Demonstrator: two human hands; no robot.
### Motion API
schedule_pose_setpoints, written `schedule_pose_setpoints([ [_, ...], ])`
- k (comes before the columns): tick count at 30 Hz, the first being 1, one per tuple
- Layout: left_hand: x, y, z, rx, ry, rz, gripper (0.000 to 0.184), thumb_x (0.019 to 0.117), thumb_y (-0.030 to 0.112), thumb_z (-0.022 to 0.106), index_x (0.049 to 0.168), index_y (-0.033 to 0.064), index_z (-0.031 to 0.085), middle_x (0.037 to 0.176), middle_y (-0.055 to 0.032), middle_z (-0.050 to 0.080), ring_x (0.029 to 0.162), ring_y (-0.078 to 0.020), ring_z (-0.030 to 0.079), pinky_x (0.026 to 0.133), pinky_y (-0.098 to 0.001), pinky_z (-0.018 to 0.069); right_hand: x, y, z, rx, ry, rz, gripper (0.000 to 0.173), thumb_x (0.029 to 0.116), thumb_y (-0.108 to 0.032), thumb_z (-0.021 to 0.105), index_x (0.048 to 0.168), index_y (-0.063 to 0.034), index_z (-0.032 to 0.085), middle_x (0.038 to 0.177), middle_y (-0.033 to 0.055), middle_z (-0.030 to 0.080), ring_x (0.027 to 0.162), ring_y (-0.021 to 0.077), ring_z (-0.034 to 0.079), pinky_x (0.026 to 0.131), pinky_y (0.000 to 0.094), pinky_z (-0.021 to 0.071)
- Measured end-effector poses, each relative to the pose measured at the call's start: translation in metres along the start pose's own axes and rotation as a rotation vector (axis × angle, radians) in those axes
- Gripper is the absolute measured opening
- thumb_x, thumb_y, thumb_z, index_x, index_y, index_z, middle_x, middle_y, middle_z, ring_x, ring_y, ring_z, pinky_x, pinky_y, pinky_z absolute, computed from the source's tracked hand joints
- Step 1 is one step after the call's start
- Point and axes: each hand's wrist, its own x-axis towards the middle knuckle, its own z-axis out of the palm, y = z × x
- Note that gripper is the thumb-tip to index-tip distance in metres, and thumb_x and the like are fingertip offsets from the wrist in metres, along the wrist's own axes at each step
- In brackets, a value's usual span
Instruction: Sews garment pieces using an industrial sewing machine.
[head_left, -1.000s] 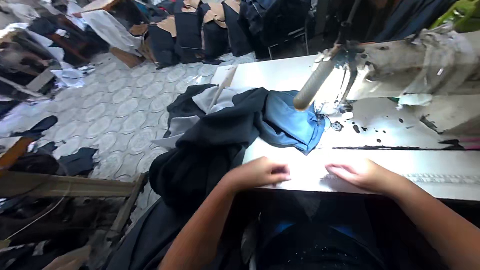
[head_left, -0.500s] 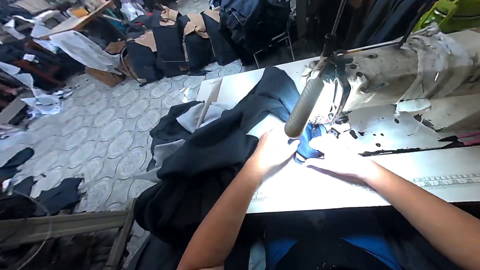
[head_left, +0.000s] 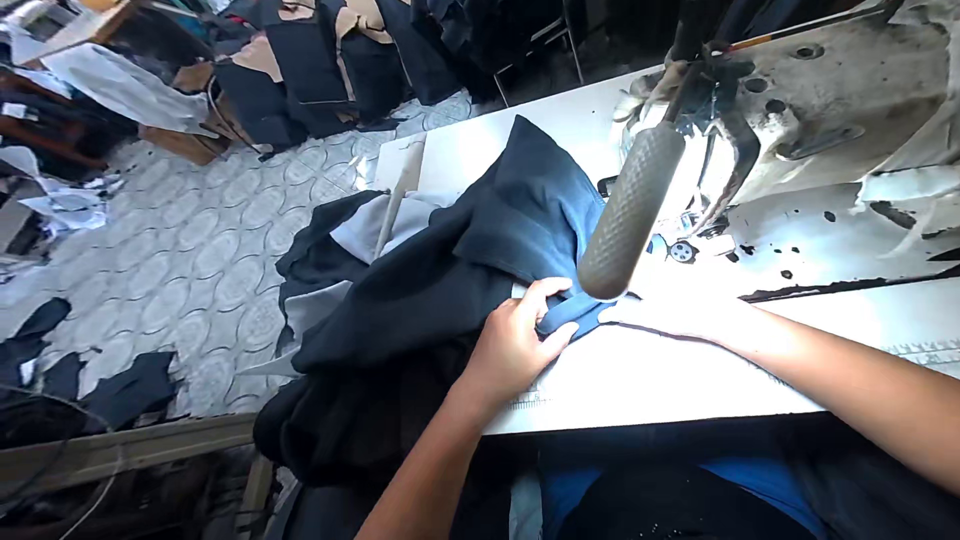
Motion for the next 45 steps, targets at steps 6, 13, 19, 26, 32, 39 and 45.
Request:
schedule_pose_setpoints([
  [6, -0.006, 0.014, 0.014, 0.372, 0.176, 0.196, 0.024, 0.0933, 0.025, 0.064, 0.099, 0.0096, 0.082, 0.078, -0.0072, 0.073, 0.076, -0.0243, 0.071, 0.08, -0.0417, 0.0563, -0.004, 0.004, 0.005, -0.122, -0.004, -0.035, 0.027, 0.0994, -0.031, 0.057, 0.096, -0.0112, 0.076, 0.088, 0.0053, 0.071, 0.091, 0.0208, 0.066, 0.09, 0.0416, 0.0464],
  [13, 0.006, 0.029, 0.027, -0.42, -0.055, -0.009, 0.028, 0.0976, 0.019, 0.063, 0.075, 0.0042, 0.068, 0.08, 0.0023, 0.06, 0.084, 0.0, 0.057, 0.08, -0.017, 0.0462, -0.039, -0.002, 0.015, -0.332, 0.283, -0.232, 0.03, 0.1042, -0.024, 0.049, 0.112, -0.0133, 0.076, 0.106, 0.0078, 0.077, 0.108, 0.02, 0.07, 0.106, 0.0438, 0.0456],
  [19, 0.028, 0.059, 0.054, 0.164, 0.054, 0.536, 0.037, 0.1036, 0.035, 0.047, 0.088, 0.013, 0.073, 0.116, -0.008, 0.076, 0.112, -0.0253, 0.07, 0.094, -0.0491, 0.0482, -0.088, -0.025, 0.016, -0.371, 0.424, 0.023, 0.032, 0.1013, -0.025, 0.052, 0.083, -0.0108, 0.073, 0.086, 0.0091, 0.075, 0.091, 0.0211, 0.07, 0.091, 0.0386, 0.0492],
  [26, 0.05, 0.031, 0.06, 0.381, -0.218, 0.213, 0.047, 0.1064, 0.042, 0.04, 0.119, 0.0155, 0.077, 0.113, -0.0094, 0.074, 0.094, -0.031, 0.067, 0.08, -0.0505, 0.0453, -0.102, -0.037, 0.024, -0.495, 0.273, 0.227, 0.031, 0.0963, -0.026, 0.054, 0.093, -0.0108, 0.08, 0.103, 0.0077, 0.079, 0.105, 0.0261, 0.074, 0.1, 0.0535, 0.0491],
  [32, 0.038, 0.027, 0.05, 0.274, -0.261, 0.163, 0.042, 0.1064, 0.04, 0.041, 0.122, 0.024, 0.077, 0.135, -0.0081, 0.068, 0.107, -0.0327, 0.066, 0.087, -0.0524, 0.0445, -0.098, -0.04, 0.025, -0.586, 0.294, 0.18, 0.029, 0.0967, -0.025, 0.053, 0.088, -0.0139, 0.079, 0.097, 0.0069, 0.078, 0.098, 0.0243, 0.074, 0.091, 0.046, 0.0529],
  [39, 0.052, 0.013, 0.05, 0.344, -0.31, 0.141, 0.047, 0.107, 0.049, 0.037, 0.123, 0.0288, 0.076, 0.136, -0.0045, 0.068, 0.107, -0.0298, 0.065, 0.084, -0.051, 0.0435, -0.083, -0.033, 0.014, -0.575, 0.193, 0.218, 0.03, 0.0957, -0.023, 0.051, 0.092, -0.0099, 0.078, 0.091, 0.0079, 0.077, 0.088, 0.0256, 0.075, 0.092, 0.0565, 0.0498],
  [45, 0.067, 0.008, 0.047, 0.373, -0.37, 0.104, 0.039, 0.1068, 0.043, 0.044, 0.13, 0.0299, 0.072, 0.138, -0.0033, 0.065, 0.111, -0.0297, 0.061, 0.086, -0.0516, 0.0418, -0.056, -0.019, -0.005, -0.541, 0.012, 0.255, 0.028, 0.0955, -0.021, 0.053, 0.087, -0.0056, 0.075, 0.089, 0.0143, 0.073, 0.096, 0.0366, 0.07, 0.095, 0.0609, 0.0478],
])
